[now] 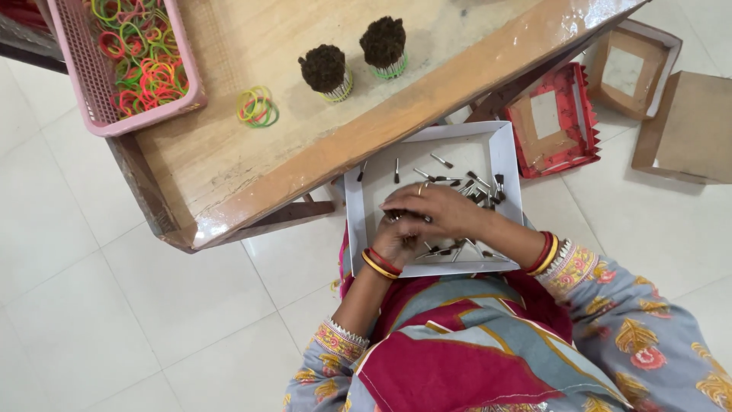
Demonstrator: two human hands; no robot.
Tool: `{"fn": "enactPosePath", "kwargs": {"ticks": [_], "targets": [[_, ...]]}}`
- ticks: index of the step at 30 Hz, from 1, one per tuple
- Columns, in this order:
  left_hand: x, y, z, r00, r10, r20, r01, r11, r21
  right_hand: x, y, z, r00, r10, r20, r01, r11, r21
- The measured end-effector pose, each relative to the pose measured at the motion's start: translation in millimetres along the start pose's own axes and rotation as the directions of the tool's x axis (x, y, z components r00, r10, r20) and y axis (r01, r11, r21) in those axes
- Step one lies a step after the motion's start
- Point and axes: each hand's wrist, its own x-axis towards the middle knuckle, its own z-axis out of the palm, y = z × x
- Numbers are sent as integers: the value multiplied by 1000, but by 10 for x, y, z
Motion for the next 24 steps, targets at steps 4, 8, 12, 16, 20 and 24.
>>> {"fn": "enactPosePath", "kwargs": {"ticks": [4, 8, 12, 16, 20, 24], "targets": [[-50, 4, 5, 959, 127, -253, -129, 992, 7, 243, 559, 49, 997, 51, -58, -65, 958, -279], [-50, 152, 132, 875, 252, -413, -252, 966, 55, 383, 810, 120, 965, 258, 51, -187, 807, -560], [-155, 196, 113, 857, 334, -392, -287, 942, 173, 244, 817, 158, 904, 380, 198, -344, 919, -193], [-179, 286, 101, 912, 380, -156, -185, 719, 670, -59, 823, -98, 903, 427, -51, -425, 871, -247], [-88, 249, 382, 954, 256, 157, -211, 201, 957, -482, 903, -228, 834, 543, -91, -506, 689, -520], [402, -16, 587, 976, 85, 200, -187, -142, 972, -536, 431, -497, 795, 606, -10, -545, 708, -450]]}}
